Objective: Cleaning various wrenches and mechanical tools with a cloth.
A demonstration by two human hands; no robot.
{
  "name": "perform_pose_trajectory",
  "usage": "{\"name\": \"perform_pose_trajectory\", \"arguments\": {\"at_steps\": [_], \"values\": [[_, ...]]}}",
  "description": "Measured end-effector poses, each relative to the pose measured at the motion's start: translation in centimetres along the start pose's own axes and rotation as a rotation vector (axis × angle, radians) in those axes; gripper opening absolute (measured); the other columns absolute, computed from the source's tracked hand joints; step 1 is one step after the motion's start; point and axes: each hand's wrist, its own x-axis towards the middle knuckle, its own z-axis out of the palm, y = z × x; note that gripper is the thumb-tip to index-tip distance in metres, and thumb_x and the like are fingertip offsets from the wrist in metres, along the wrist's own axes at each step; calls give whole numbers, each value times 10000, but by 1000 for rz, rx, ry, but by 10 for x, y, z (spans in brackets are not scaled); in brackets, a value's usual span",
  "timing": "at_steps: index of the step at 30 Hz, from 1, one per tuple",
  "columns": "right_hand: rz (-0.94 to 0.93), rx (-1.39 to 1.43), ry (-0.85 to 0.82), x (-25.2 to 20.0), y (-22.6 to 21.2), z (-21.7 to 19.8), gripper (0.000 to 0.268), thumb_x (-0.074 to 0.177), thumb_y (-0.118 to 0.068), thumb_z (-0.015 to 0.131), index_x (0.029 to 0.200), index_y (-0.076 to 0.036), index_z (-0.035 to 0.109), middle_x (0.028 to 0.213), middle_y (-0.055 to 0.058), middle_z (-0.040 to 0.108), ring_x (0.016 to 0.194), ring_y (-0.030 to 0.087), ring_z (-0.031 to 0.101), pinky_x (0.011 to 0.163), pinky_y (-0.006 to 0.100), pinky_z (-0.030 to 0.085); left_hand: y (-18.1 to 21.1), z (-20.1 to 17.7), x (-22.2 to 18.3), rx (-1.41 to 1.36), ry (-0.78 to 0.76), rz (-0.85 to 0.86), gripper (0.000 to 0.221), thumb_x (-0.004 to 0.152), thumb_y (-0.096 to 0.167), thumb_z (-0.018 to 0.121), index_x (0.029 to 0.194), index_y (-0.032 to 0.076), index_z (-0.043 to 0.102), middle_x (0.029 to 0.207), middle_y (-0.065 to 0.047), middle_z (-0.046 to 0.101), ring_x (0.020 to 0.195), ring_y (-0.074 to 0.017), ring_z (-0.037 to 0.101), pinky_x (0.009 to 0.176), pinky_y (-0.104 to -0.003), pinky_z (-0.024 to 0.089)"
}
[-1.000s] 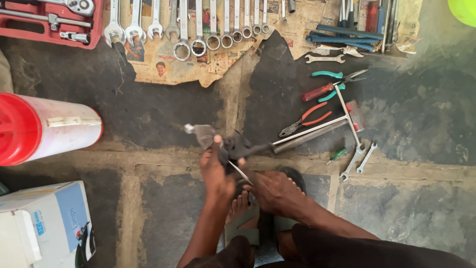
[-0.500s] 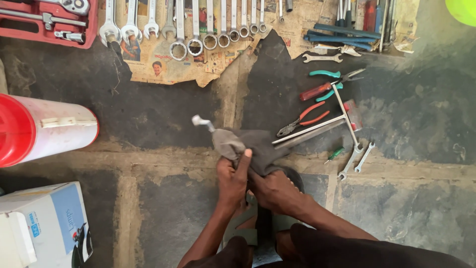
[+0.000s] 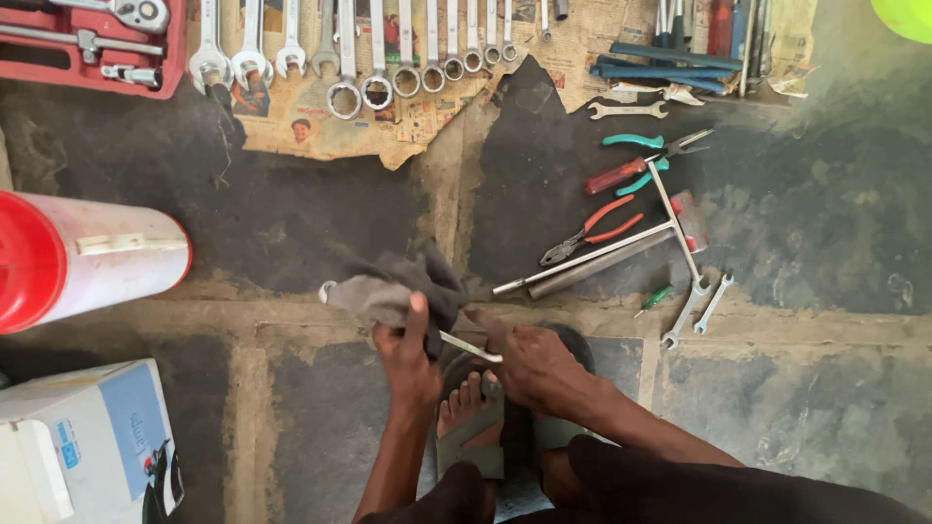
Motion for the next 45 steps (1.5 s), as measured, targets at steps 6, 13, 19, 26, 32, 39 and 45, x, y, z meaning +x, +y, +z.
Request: {"name": "perform_pose_trajectory", "arguments": {"at_steps": [6, 13, 19, 26, 32, 39, 45], "values": [[11, 304, 14, -1, 4, -11, 418, 844, -67, 719, 1225, -10, 557, 947, 184, 738, 869, 419, 707, 706, 476, 563, -30, -21, -12, 337, -441, 32, 207, 911, 223, 793, 995, 48, 720, 913, -21, 727, 833, -113, 687, 698, -302, 564], [84, -51, -377, -8, 19, 13, 90, 842, -127, 698, 855, -39, 715, 808, 204, 705, 764, 416, 685, 716, 503, 527, -52, -12, -12, 631, -544, 251, 166, 989, 187, 717, 945, 28, 730, 790, -59, 680, 730, -153, 653, 639, -337, 504], [-128, 15, -120, -11, 3, 8, 130, 790, -60, 692, 783, 52, 625, 699, 244, 656, 663, 422, 650, 614, 517, 497, -23, 21, -17, 453, -408, 507, 171, 1004, 185, 644, 949, 23, 628, 881, -40, 628, 809, -158, 606, 710, -331, 488], [377, 431, -91, -2, -6, 2, 145, 839, -76, 635, 927, 37, 612, 770, 197, 707, 692, 377, 714, 632, 453, 540, -63, -17, -8, 438, -279, 244, 237, 1027, 236, 668, 894, 43, 632, 795, 23, 595, 715, -100, 559, 623, -284, 450], [634, 291, -114, -3, -11, -19, 261, 866, -178, 711, 1007, 4, 590, 881, 223, 683, 804, 416, 690, 679, 513, 520, -28, -3, -8, 383, -390, -131, 196, 894, 174, 791, 902, 8, 688, 799, -5, 668, 710, -105, 634, 587, -281, 517], [531, 273, -107, -3, -8, -15, 330, 951, -290, 646, 1122, -19, 568, 884, 205, 698, 821, 411, 696, 694, 512, 527, -4, 22, -7, 445, -296, -142, 283, 834, 116, 835, 1057, -31, 742, 983, -104, 784, 845, -148, 752, 696, -290, 636], [717, 606, -109, 2, -12, -12, 328, 952, -246, 632, 1219, -60, 588, 751, 82, 684, 657, 181, 653, 610, 366, 495, 2, 36, -13, 495, -195, -134, 293, 804, 112, 850, 1033, -42, 750, 935, -126, 789, 794, -163, 762, 656, -296, 637]]}}
